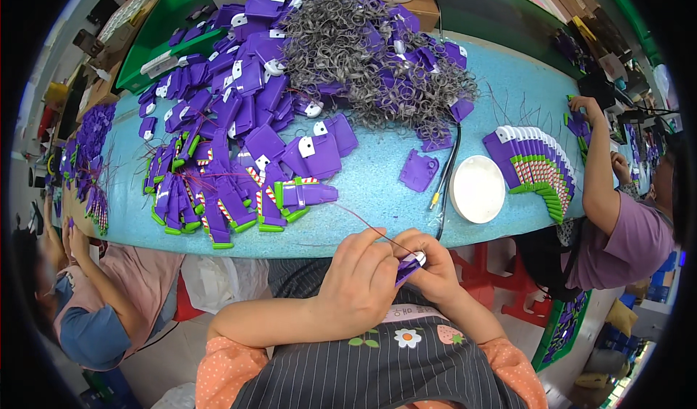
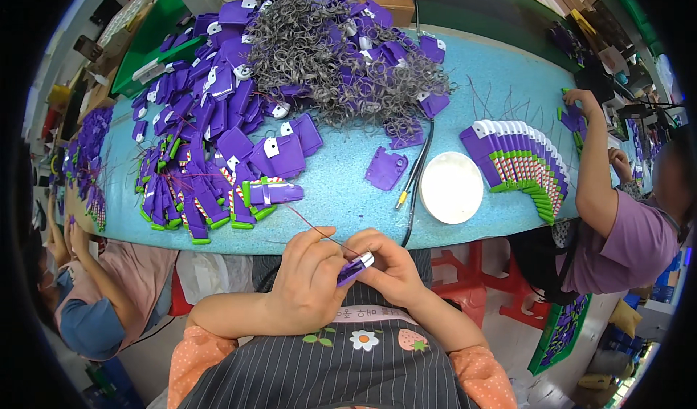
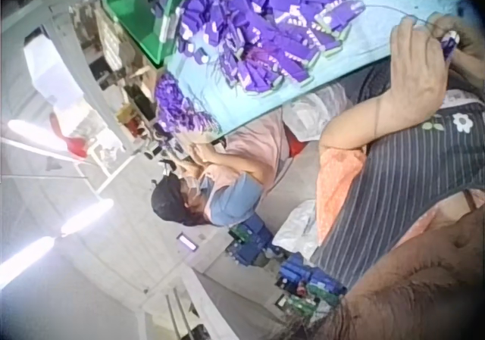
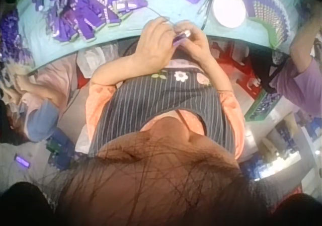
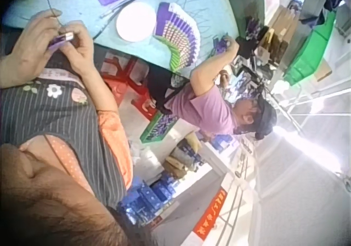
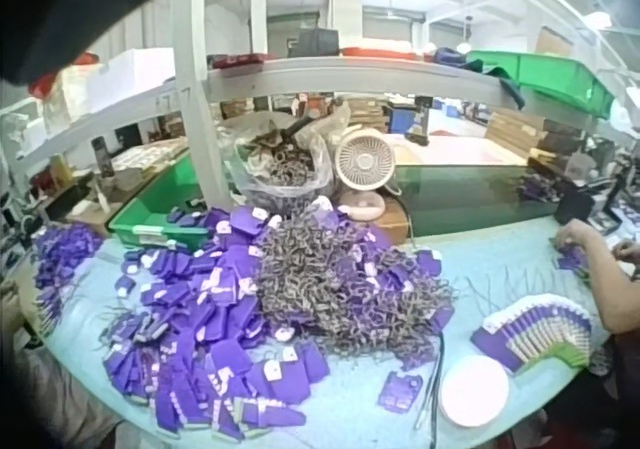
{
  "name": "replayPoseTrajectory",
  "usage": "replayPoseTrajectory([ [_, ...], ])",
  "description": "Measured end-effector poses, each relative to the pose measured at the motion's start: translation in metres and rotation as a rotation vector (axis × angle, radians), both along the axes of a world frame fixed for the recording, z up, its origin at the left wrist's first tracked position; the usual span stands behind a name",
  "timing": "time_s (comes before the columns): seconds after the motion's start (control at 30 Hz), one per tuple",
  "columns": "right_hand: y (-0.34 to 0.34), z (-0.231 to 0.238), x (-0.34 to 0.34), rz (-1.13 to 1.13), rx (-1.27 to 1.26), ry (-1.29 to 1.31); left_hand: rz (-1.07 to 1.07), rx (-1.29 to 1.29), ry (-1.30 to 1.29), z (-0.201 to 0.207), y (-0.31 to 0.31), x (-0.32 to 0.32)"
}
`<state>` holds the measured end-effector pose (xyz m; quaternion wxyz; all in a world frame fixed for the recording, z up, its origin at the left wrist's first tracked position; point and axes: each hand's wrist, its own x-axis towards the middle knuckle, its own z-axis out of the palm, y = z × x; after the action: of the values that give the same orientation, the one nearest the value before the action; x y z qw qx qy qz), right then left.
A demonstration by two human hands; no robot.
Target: The person assembles purple plastic toy components by hand at a workbench. They pick up a purple plastic body, insert a white plastic piece, and attach a grey elastic band. The person repeats this process for multiple units, placing the finished items into a pile on the table.
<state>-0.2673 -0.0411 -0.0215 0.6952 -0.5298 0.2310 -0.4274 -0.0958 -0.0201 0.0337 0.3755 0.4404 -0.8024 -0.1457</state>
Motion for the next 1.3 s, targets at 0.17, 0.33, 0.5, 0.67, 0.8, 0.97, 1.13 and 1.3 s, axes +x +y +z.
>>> replayPoseTrajectory([
  [0.17,0.006,0.021,-0.021,-0.149,0.036,0.164,-0.168,0.303,0.041,0.013,-0.012,0.019],
  [0.33,-0.023,0.079,-0.087,-0.824,-0.342,0.376,0.27,0.036,-0.377,-0.003,-0.06,0.068],
  [0.5,-0.1,0.084,-0.122,-1.069,-0.44,0.861,0.178,0.153,-0.594,-0.013,-0.099,0.072],
  [0.67,-0.136,0.041,-0.119,-0.842,-0.737,1.283,0.17,0.105,-0.463,0.001,-0.103,0.072],
  [0.8,-0.126,0.034,-0.112,-0.935,-0.86,1.491,0.055,0.337,-0.017,0.027,-0.072,0.07],
  [0.97,-0.054,0.079,-0.014,-0.261,-0.775,1.015,-0.235,0.872,0.728,0.004,-0.005,0.052],
  [1.13,-0.019,0.061,0.031,0.0,-0.587,0.772,-0.192,0.885,0.803,-0.005,0.016,0.042],
  [1.3,-0.003,0.032,0.044,-0.136,-0.566,0.808,-0.055,0.808,0.546,-0.023,0.018,0.052],
])
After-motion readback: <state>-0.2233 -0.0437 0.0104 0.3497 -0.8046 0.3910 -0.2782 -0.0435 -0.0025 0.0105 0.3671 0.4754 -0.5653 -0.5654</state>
